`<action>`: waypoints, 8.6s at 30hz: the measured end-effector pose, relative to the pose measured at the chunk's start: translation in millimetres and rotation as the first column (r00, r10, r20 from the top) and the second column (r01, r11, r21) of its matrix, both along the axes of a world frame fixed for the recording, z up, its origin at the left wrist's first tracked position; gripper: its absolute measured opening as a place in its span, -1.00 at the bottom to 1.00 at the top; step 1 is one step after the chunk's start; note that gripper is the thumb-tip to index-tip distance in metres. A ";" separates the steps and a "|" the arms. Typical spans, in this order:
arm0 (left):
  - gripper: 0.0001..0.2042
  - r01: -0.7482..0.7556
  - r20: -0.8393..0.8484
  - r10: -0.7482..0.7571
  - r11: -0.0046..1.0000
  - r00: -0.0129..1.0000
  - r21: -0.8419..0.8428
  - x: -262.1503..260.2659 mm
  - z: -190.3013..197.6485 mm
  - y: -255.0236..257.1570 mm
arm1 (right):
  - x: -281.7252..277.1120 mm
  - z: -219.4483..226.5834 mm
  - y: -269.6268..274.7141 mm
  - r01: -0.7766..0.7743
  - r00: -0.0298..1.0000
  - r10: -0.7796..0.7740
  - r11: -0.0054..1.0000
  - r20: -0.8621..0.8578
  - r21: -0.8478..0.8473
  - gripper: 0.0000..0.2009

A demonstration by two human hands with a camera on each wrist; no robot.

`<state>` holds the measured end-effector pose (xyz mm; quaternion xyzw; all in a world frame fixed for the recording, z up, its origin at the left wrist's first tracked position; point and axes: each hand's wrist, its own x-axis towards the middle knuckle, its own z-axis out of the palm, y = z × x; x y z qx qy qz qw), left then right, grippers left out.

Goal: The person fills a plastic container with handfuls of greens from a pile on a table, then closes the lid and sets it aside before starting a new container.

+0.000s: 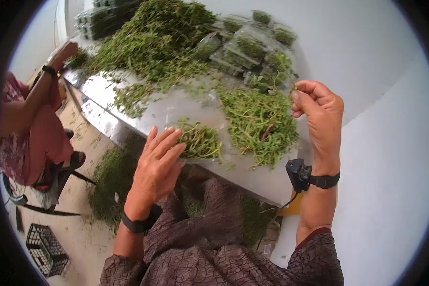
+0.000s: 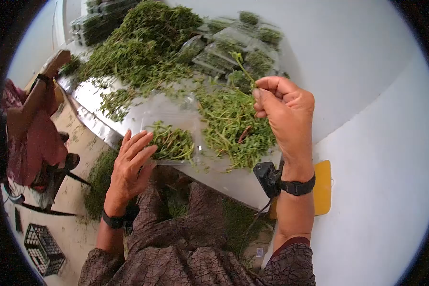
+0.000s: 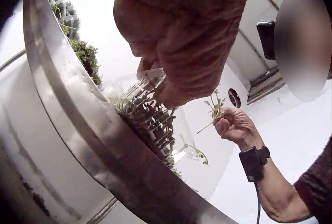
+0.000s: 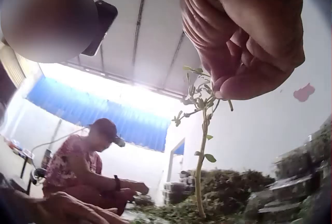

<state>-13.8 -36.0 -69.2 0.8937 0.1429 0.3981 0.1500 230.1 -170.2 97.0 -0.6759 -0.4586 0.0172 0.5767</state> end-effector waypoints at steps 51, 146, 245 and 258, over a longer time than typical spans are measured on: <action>-0.46 0.038 0.130 -0.028 0.997 0.991 -0.074 -2.8 -5.6 -1.4 | -68.1 -89.8 39.1 -0.329 0.600 0.435 0.899 0.671 -0.288 -0.88; -0.71 -0.052 0.264 0.048 0.999 0.963 0.008 -4.4 -8.9 -9.2 | 58.5 -77.0 -43.9 0.368 0.750 -0.108 0.888 0.652 -0.276 -0.88; -0.66 0.143 -0.202 -0.127 0.988 0.971 0.065 27.6 32.5 13.4 | -26.2 -92.2 43.8 -0.151 0.675 0.388 0.905 0.627 -0.398 -0.80; -0.72 0.129 -0.268 -0.118 0.991 0.956 0.022 27.0 25.6 15.4 | -36.2 -109.8 58.6 -0.196 0.568 0.451 0.887 0.688 -0.419 -0.84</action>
